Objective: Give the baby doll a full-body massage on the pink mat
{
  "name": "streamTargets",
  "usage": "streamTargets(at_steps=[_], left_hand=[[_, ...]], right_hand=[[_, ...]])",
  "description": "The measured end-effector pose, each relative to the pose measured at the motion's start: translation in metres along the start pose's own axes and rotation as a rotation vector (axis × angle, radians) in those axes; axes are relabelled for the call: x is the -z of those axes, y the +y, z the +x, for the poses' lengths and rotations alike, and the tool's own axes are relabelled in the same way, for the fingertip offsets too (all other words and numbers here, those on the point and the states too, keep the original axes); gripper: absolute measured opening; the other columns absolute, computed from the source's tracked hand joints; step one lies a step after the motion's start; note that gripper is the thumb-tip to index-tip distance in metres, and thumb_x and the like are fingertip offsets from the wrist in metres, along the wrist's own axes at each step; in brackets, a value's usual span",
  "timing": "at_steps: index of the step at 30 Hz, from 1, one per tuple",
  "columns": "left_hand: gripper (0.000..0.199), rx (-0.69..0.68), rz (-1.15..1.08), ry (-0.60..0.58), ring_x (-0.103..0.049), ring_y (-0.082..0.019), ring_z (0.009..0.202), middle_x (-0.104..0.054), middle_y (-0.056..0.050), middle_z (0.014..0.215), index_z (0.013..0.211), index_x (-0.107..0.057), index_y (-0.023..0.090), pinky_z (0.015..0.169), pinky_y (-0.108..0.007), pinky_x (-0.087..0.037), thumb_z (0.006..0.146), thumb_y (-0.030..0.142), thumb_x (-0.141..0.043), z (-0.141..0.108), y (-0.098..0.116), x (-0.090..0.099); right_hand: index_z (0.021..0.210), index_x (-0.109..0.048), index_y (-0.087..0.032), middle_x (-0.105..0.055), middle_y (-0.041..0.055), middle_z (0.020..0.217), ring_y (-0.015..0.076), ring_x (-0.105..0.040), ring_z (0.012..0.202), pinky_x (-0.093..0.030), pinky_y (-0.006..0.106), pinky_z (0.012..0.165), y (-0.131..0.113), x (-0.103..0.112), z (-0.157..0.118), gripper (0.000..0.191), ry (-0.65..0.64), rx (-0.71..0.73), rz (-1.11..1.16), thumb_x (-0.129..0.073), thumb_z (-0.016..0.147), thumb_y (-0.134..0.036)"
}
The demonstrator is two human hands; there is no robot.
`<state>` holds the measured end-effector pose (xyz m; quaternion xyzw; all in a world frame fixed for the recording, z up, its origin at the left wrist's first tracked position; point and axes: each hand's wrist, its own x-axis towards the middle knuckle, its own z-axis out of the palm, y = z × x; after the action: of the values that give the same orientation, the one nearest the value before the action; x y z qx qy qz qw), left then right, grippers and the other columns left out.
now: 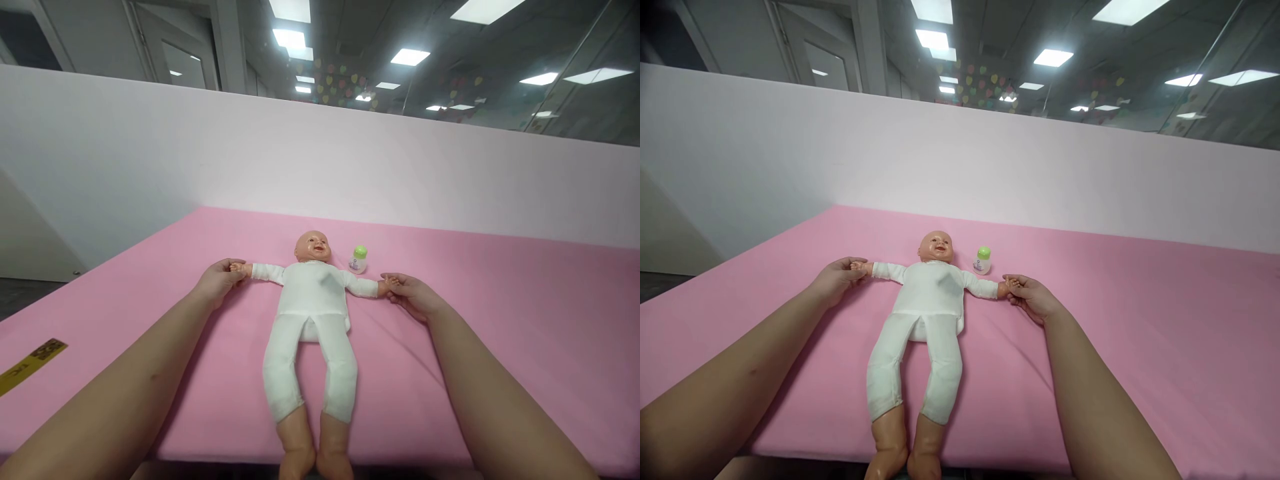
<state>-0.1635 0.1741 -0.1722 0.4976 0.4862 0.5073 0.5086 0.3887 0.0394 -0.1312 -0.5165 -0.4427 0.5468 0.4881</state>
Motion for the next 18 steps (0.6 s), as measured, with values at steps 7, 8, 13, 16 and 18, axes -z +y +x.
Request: streamTargets(at_steps=[7, 8, 13, 16, 18], left_hand=[[0.051, 0.017, -0.014, 0.023, -0.067, -0.021, 0.066, -0.073, -0.011, 0.081, 0.091, -0.074, 0.015, 0.064, -0.035, -0.057, 0.066, 0.055, -0.095, 0.001, -0.002, 0.000], [0.051, 0.019, -0.015, 0.028, -0.067, -0.021, 0.065, -0.073, -0.011, 0.080, 0.091, -0.074, 0.015, 0.063, -0.035, -0.057, 0.067, 0.056, -0.094, 0.001, -0.002, 0.000], [0.049, 0.015, -0.031, 0.053, -0.066, -0.020, 0.061, -0.074, -0.013, 0.083, 0.100, -0.076, 0.014, 0.062, -0.036, -0.059, 0.076, 0.055, -0.087, 0.003, -0.002, -0.002], [0.043, 0.017, -0.046, 0.049, -0.068, -0.020, 0.063, -0.075, -0.015, 0.092, 0.104, -0.076, 0.012, 0.066, -0.039, -0.063, 0.078, 0.046, -0.084, 0.002, -0.002, -0.002], [0.042, 0.024, -0.064, 0.048, -0.070, -0.021, 0.064, -0.075, -0.016, 0.094, 0.106, -0.075, 0.012, 0.069, -0.041, -0.064, 0.076, 0.039, -0.085, 0.001, -0.001, -0.002]], right_hand=[[0.095, -0.072, -0.018, -0.069, 0.0035, 0.085, 0.0135, -0.055, 0.067, -0.047, 0.029, 0.064, 0.003, -0.004, 0.003, 0.035, 0.037, 0.058, -0.104, -0.094, 0.074, -0.036], [0.092, -0.071, -0.018, -0.068, 0.0031, 0.082, 0.0131, -0.054, 0.065, -0.045, 0.029, 0.062, 0.003, -0.005, 0.004, 0.035, 0.055, 0.059, -0.113, -0.093, 0.074, -0.038], [0.085, -0.069, -0.018, -0.059, 0.0003, 0.069, 0.0119, -0.046, 0.058, -0.038, 0.027, 0.054, 0.004, -0.012, 0.007, 0.035, 0.155, 0.058, -0.126, -0.086, 0.081, -0.049], [0.093, -0.073, -0.018, -0.058, 0.0007, 0.070, 0.0118, -0.044, 0.057, -0.038, 0.026, 0.052, 0.005, -0.013, 0.009, 0.030, 0.208, 0.047, -0.104, -0.081, 0.086, -0.046], [0.099, -0.074, -0.018, -0.059, 0.0022, 0.073, 0.0126, -0.045, 0.057, -0.039, 0.027, 0.050, 0.005, -0.012, 0.010, 0.025, 0.231, 0.034, -0.072, -0.080, 0.086, -0.039]])
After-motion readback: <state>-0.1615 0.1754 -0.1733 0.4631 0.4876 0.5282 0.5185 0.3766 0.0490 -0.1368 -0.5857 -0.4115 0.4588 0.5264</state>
